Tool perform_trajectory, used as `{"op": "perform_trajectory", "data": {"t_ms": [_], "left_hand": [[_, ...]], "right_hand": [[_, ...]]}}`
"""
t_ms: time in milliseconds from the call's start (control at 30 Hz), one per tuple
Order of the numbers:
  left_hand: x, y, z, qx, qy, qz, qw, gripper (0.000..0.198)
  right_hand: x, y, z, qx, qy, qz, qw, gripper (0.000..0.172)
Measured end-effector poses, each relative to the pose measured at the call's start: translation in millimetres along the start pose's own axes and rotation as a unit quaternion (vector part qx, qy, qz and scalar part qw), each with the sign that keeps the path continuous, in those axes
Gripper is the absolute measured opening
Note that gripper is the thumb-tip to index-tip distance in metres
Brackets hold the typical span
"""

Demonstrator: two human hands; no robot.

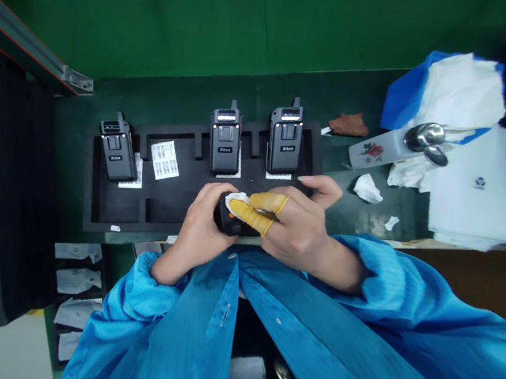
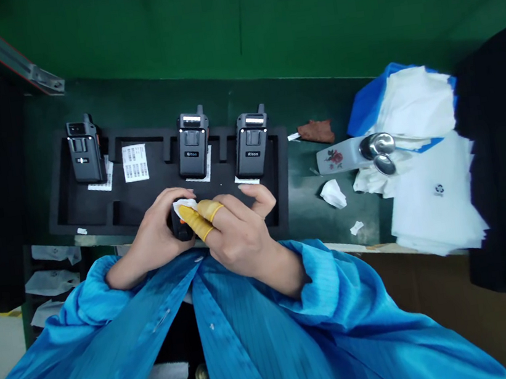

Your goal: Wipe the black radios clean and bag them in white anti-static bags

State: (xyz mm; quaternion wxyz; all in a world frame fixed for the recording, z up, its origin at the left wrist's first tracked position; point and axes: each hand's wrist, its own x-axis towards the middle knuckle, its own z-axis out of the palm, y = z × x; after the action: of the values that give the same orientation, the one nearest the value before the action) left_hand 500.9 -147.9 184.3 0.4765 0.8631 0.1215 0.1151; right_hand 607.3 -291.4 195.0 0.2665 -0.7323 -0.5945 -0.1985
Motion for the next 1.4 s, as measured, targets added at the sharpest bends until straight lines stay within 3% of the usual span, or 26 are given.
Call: {"op": "perform_trajectory", "data": {"t_ms": [267,500,633,733,833,1000,1100,1233,1333,1400], "left_hand": [[-0.5,2.8,-4.2,0.016,0.007,-0.011,1.000,0.051],[-2.8,1.8,0.3,-0.003,0.015,-0.008,1.000,0.048],[-2.5,6.7,-6.9,0.016,0.041,-0.048,0.998,0.047],[16.3,-0.5,-24.7,0.077,0.107,-0.099,0.986,0.058],[54.7,-25.0,-46.2,0.188,0.160,-0.123,0.961,0.078],[107.2,-59.4,-63.7,0.327,0.127,-0.202,0.914,0.077],[111.9,-53.2,-54.8,0.364,0.130,-0.171,0.906,0.067],[113.0,-36.2,-15.2,0.317,0.154,-0.087,0.932,0.079],[121.6,-33.8,18.2,0.275,0.130,-0.094,0.948,0.100],[126.7,-34.6,28.2,0.265,0.121,-0.119,0.949,0.102]], "right_hand": [[-9.2,9.4,8.7,-0.031,0.049,0.086,0.995,0.029],[6.2,-8.8,10.7,-0.012,0.029,0.016,0.999,0.039],[-6.1,1.1,12.8,-0.005,0.034,0.032,0.999,0.038],[-19.0,15.2,13.1,-0.007,0.051,0.082,0.995,0.034],[-26.3,22.5,10.8,-0.007,0.064,0.112,0.992,0.035],[-34.5,25.5,0.3,0.004,0.071,0.129,0.989,0.036],[-42.5,31.8,-5.3,-0.006,0.079,0.144,0.986,0.036],[-45.0,36.4,-6.6,-0.011,0.092,0.153,0.984,0.044],[-40.7,33.9,-6.0,-0.001,0.096,0.145,0.985,0.053],[-39.6,33.2,-6.9,0.003,0.097,0.143,0.985,0.055]]}}
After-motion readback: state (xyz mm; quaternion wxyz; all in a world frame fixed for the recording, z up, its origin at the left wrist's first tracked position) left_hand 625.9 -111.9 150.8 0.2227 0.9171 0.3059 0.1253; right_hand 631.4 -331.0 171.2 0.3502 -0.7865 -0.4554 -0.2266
